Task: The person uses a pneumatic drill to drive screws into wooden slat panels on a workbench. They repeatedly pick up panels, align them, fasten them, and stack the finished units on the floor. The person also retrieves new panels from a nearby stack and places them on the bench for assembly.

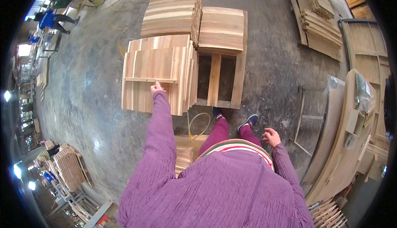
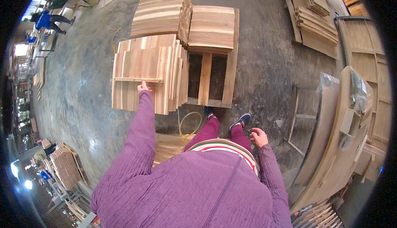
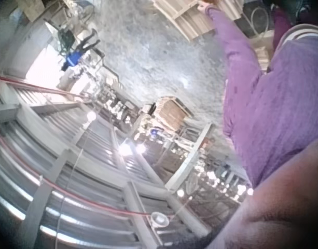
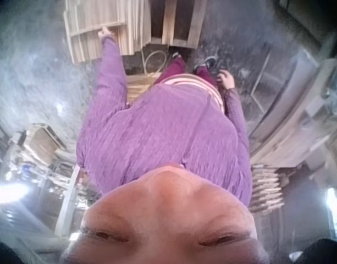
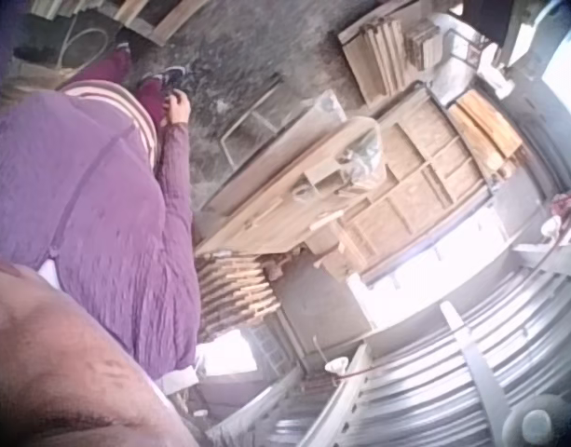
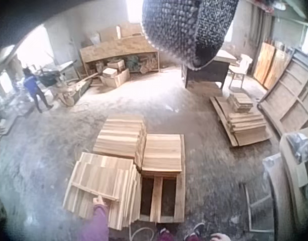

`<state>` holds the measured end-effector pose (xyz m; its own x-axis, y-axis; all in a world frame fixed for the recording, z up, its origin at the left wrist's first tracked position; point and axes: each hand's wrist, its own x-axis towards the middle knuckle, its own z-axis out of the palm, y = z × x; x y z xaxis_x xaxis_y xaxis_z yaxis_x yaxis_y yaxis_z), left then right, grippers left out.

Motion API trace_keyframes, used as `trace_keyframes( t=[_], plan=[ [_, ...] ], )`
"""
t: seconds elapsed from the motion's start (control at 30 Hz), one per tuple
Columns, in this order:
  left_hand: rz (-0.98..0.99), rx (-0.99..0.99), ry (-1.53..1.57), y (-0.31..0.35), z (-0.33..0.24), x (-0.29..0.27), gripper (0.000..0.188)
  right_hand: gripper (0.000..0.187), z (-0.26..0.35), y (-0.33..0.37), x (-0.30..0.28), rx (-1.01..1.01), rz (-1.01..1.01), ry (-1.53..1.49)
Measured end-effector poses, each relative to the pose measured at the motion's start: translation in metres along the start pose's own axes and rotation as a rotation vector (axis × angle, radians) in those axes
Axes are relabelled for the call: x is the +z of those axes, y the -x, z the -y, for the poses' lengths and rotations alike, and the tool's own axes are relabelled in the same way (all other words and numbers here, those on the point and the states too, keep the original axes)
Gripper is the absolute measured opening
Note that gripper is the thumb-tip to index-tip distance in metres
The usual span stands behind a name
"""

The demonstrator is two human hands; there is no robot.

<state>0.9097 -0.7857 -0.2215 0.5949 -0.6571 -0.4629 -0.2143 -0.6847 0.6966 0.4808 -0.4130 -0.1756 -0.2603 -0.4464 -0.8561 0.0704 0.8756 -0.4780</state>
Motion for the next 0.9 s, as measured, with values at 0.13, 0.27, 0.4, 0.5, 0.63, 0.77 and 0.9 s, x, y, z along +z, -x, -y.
trace_keyframes(
  t=[0.13,0.27,0.4,0.5,0.63,0.77,0.9],
  plan=[
    [-0.029,0.391,-0.217,0.043,0.04,-0.005,0.032,0.035,-0.001,-0.006,-0.013,-0.035,0.012,0.024],
    [-0.02,0.464,-0.444,0.104,0.064,-0.01,0.027,0.034,-0.004,-0.009,-0.034,-0.099,-0.006,0.024],
    [0.046,0.409,-0.53,0.161,0.08,-0.003,0.027,0.034,-0.013,-0.003,-0.068,-0.15,-0.017,-0.029],
    [0.229,0.314,-0.583,0.209,0.087,0.012,0.026,0.034,-0.042,-0.006,-0.103,-0.221,-0.038,-0.024],
    [0.566,0.258,-0.609,0.266,0.098,0.041,0.026,0.032,-0.086,-0.011,-0.156,-0.115,-0.025,-0.061],
    [0.516,0.373,-0.588,0.318,0.119,0.071,0.025,0.028,-0.137,-0.012,-0.2,-0.069,-0.013,0.05],
    [0.503,0.357,-0.508,0.366,0.138,0.068,0.027,0.025,-0.183,-0.04,-0.245,-0.299,0.047,0.402]
  ],
)
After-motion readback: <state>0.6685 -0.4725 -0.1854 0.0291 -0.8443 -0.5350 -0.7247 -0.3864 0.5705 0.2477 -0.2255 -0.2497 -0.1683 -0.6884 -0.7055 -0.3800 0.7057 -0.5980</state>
